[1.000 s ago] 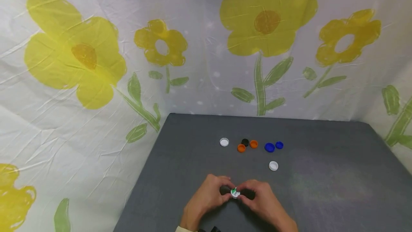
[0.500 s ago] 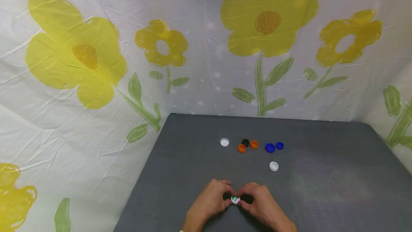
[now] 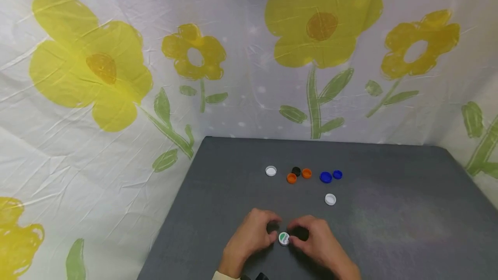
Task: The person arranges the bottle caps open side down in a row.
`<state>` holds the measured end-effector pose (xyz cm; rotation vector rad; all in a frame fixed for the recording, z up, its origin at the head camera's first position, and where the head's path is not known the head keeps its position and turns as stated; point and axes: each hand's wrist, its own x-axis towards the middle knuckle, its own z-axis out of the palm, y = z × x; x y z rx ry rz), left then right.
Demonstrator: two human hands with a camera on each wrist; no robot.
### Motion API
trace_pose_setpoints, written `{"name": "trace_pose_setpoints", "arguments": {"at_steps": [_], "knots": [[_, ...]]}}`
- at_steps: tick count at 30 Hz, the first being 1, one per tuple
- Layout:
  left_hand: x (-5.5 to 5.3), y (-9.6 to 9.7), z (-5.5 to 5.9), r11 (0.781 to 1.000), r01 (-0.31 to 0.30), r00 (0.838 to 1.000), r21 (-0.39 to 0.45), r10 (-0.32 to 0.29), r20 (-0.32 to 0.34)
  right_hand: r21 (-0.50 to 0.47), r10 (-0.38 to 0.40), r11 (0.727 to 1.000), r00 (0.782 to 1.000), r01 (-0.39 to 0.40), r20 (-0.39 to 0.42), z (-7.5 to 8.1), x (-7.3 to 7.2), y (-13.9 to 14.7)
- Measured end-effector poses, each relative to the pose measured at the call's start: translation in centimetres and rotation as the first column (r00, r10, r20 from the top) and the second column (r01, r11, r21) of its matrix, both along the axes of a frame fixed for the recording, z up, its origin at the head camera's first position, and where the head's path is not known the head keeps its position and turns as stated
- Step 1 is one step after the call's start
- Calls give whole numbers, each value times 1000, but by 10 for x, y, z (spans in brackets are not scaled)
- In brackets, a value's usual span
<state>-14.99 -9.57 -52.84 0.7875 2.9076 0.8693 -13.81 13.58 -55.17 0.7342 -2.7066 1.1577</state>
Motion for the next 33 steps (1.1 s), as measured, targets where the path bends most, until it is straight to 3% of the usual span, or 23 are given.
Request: {"name": "trace_pose_setpoints", "arguments": {"at_steps": [6, 13, 19, 23, 27, 33], "knots": [[-17, 3, 14, 999, -34, 995, 25, 36, -97, -1, -113, 994, 991, 114, -74, 14, -14, 18], [-40, 27, 37, 1000, -25, 985, 18, 28, -170, -39, -228, 974, 951, 225, -208, 35, -37, 45], [-57, 54, 49, 1000, 6, 979, 16, -3, -204, -71, -288, 958, 941, 279, -177, 49, -49, 65], [-68, 68, 50, 999, 29, 971, 39, -19, -237, -85, -310, 950, 942, 301, -125, 54, -53, 76], [-77, 79, 43, 997, 52, 969, 58, -36, -244, -84, -332, 942, 940, 325, -85, 55, -55, 85], [-87, 97, 29, 997, 55, 985, 52, -46, -167, -80, -338, 939, 940, 334, -37, 50, -59, 94]]}}
